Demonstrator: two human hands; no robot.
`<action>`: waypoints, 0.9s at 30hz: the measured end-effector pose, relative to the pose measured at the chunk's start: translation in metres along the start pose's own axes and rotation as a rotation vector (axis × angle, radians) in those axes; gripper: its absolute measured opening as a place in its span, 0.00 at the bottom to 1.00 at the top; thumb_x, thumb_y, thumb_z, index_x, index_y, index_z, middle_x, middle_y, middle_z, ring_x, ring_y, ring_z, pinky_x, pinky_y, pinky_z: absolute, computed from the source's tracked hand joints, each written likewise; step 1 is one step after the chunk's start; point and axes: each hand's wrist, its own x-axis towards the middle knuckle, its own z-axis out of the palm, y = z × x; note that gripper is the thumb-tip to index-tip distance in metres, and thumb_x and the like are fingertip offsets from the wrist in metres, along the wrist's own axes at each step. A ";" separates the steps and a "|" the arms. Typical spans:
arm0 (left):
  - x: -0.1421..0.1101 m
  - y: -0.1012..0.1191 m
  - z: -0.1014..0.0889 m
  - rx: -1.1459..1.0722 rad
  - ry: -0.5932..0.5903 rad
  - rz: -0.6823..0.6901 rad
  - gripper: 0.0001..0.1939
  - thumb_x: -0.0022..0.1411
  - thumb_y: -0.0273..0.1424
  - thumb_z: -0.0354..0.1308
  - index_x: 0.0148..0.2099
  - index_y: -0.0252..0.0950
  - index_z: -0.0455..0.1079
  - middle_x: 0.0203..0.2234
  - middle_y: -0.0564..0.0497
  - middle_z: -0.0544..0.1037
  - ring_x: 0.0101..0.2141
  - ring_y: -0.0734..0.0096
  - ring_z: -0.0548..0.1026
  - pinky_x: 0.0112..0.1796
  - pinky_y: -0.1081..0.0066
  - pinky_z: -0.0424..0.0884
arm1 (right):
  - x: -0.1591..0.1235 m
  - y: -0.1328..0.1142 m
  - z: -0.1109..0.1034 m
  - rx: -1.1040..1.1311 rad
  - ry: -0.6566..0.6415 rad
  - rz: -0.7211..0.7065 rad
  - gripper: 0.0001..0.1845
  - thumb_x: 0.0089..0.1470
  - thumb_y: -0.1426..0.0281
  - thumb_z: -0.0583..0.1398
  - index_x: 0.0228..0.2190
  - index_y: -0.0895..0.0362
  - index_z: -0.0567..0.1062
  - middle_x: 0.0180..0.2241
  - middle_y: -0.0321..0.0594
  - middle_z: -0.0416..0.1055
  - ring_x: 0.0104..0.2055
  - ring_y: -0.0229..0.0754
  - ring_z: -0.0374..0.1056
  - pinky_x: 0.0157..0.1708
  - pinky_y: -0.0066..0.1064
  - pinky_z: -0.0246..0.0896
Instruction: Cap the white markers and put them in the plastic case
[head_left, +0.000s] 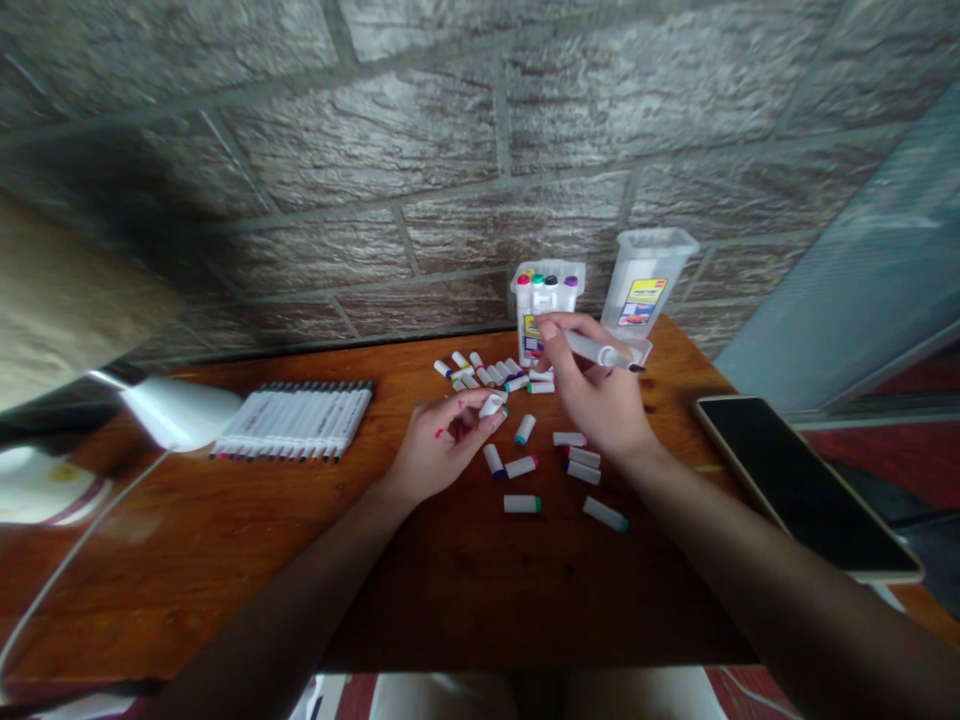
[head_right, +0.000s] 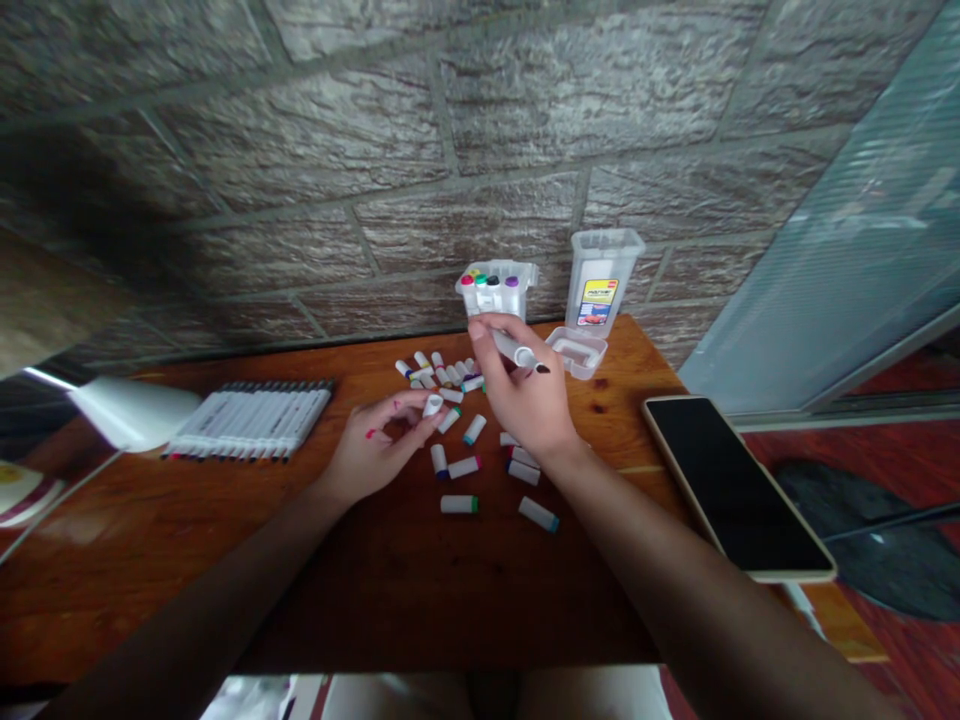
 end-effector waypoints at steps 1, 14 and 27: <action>0.000 0.001 0.000 -0.002 0.001 -0.002 0.11 0.65 0.34 0.62 0.48 0.36 0.75 0.29 0.51 0.82 0.26 0.75 0.76 0.28 0.76 0.71 | -0.001 0.000 0.002 0.031 -0.017 0.019 0.15 0.62 0.58 0.60 0.41 0.55 0.77 0.26 0.35 0.74 0.26 0.37 0.70 0.29 0.29 0.66; 0.001 0.003 -0.003 0.030 0.012 0.025 0.10 0.65 0.33 0.62 0.47 0.37 0.75 0.28 0.52 0.81 0.27 0.76 0.76 0.30 0.76 0.72 | -0.014 -0.007 0.007 -0.011 -0.227 -0.065 0.22 0.62 0.57 0.59 0.22 0.56 0.75 0.20 0.34 0.71 0.23 0.34 0.65 0.24 0.27 0.60; 0.001 0.001 0.002 -0.065 -0.017 -0.031 0.11 0.65 0.34 0.62 0.48 0.35 0.75 0.32 0.50 0.82 0.27 0.75 0.77 0.29 0.76 0.73 | -0.010 -0.003 0.004 -0.075 -0.111 -0.045 0.14 0.64 0.59 0.59 0.43 0.54 0.79 0.35 0.39 0.81 0.36 0.41 0.76 0.40 0.32 0.71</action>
